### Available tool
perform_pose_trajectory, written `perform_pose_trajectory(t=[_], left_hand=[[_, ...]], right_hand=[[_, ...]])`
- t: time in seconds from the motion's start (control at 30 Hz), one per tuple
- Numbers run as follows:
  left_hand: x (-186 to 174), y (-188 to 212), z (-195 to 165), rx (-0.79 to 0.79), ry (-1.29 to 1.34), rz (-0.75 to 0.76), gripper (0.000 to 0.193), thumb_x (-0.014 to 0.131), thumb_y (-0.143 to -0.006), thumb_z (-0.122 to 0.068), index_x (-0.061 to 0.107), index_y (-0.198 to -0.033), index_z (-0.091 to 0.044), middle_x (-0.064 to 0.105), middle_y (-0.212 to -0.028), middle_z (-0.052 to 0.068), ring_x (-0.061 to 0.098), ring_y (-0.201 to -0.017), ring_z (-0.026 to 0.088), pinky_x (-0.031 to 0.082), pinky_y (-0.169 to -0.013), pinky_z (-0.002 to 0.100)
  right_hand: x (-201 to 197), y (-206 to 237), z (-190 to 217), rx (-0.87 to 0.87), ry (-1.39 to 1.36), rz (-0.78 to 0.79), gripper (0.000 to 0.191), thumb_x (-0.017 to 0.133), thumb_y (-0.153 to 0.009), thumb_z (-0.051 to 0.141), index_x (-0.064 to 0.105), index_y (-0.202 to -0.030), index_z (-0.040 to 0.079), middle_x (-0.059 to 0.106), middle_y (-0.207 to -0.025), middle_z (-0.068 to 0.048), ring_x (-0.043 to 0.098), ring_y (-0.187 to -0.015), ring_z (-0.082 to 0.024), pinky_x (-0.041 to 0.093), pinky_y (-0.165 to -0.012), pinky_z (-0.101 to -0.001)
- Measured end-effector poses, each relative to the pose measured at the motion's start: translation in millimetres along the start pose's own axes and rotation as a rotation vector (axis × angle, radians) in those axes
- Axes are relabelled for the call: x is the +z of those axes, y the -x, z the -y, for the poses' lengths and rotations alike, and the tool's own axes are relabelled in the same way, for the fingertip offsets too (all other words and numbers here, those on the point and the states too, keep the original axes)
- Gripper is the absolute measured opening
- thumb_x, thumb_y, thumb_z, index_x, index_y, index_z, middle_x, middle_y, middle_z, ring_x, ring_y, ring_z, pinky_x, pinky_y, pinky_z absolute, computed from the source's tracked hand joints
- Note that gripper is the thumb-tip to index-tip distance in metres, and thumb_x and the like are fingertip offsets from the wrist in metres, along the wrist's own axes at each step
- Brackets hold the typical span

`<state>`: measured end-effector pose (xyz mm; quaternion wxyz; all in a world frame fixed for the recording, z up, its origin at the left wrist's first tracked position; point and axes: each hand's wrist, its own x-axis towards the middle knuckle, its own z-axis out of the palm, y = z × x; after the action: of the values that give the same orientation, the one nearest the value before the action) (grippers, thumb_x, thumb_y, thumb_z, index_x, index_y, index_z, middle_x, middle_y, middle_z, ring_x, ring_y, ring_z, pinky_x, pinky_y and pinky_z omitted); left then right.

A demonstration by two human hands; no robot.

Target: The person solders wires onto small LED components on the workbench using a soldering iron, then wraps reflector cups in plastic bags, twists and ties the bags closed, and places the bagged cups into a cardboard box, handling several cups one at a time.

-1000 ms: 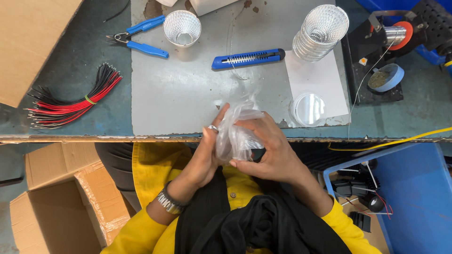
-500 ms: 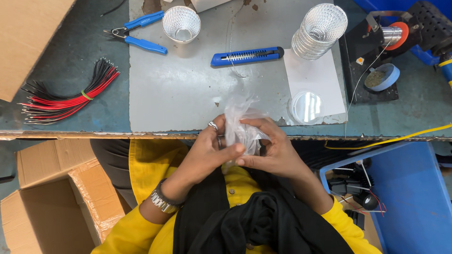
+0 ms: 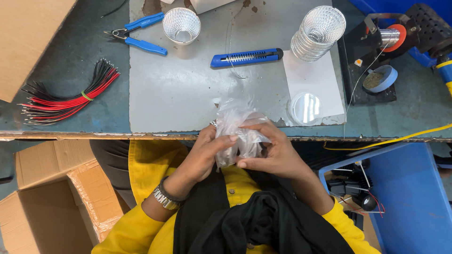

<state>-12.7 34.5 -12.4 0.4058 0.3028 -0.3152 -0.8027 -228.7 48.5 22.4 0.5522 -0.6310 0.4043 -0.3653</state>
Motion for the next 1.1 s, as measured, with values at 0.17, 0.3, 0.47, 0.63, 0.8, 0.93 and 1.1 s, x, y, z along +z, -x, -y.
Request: perform_pose_trajectory(t=[0.17,0.3,0.47,0.63,0.8,0.93,1.1], left_hand=[[-5.4,2.7,-2.9,-0.032,0.244,0.108,0.053,0.053,-0.092,-0.018,0.049,-0.138,0.006,0.064,-0.118,0.021,0.068,-0.104,0.032,0.063,-0.080,0.049],[1.9,2.3,-8.1,-0.012,0.311,0.075,0.051,0.051,-0.091,-0.014,0.049,-0.138,0.006,0.064,-0.122,0.021,0.070,-0.105,0.030,0.066,-0.075,0.048],[18.1,-0.6,-8.5,0.023,-0.147,-0.068,0.042,0.062,-0.096,-0.011,0.054,-0.135,0.002,0.067,-0.115,0.014,0.070,-0.090,0.020,0.062,-0.068,0.038],[-0.8,7.5,-26.0,0.071,-0.428,-0.072,0.030,0.061,-0.096,-0.008,0.065,-0.123,0.002,0.076,-0.101,0.006,0.076,-0.078,0.016,0.064,-0.070,0.030],[-31.7,22.4,-51.2,0.316,-0.574,-0.024,0.026,0.061,-0.093,0.006,0.069,-0.118,0.007,0.076,-0.106,0.008,0.070,-0.092,0.013,0.058,-0.082,0.026],[-33.0,37.9,-70.0,0.334,-0.640,0.030,0.022,0.061,-0.087,0.013,0.072,-0.106,0.008,0.078,-0.101,0.010,0.070,-0.091,0.013,0.055,-0.078,0.024],[-26.3,59.0,-97.6,0.423,-0.923,0.090,0.039,0.065,-0.074,0.013,0.077,-0.108,-0.002,0.082,-0.093,0.007,0.078,-0.076,0.012,0.059,-0.069,0.024]], right_hand=[[-6.1,4.8,-1.3,-0.017,-0.249,-0.002,0.069,0.081,-0.085,0.004,0.052,-0.147,0.000,0.055,-0.140,-0.014,0.059,-0.128,-0.021,0.051,-0.105,-0.0327],[1.0,2.7,0.1,0.105,-0.381,-0.194,0.061,0.071,-0.089,0.002,0.048,-0.146,0.000,0.065,-0.126,-0.012,0.069,-0.107,-0.018,0.064,-0.074,-0.0288],[24.0,1.2,-0.5,0.173,-0.118,-0.430,0.063,0.072,-0.090,0.007,0.048,-0.148,0.000,0.073,-0.110,-0.009,0.071,-0.088,-0.012,0.060,-0.057,-0.0222],[-13.3,0.6,2.7,-0.026,-0.017,-0.416,0.051,0.075,-0.095,0.008,0.058,-0.141,-0.008,0.073,-0.123,-0.013,0.071,-0.111,-0.017,0.059,-0.099,-0.0319],[-57.9,18.8,5.0,0.008,-0.252,-0.424,0.049,0.079,-0.091,0.012,0.063,-0.132,-0.008,0.074,-0.117,-0.013,0.072,-0.105,-0.020,0.059,-0.097,-0.0366],[-63.9,32.9,-0.1,0.030,-0.397,-0.372,0.037,0.078,-0.093,0.005,0.065,-0.124,-0.011,0.074,-0.114,-0.016,0.072,-0.104,-0.024,0.060,-0.096,-0.0401],[-78.5,62.9,1.2,-0.066,-0.418,-0.429,0.030,0.075,-0.095,-0.002,0.065,-0.121,-0.013,0.074,-0.109,-0.018,0.073,-0.102,-0.025,0.058,-0.095,-0.0397]])
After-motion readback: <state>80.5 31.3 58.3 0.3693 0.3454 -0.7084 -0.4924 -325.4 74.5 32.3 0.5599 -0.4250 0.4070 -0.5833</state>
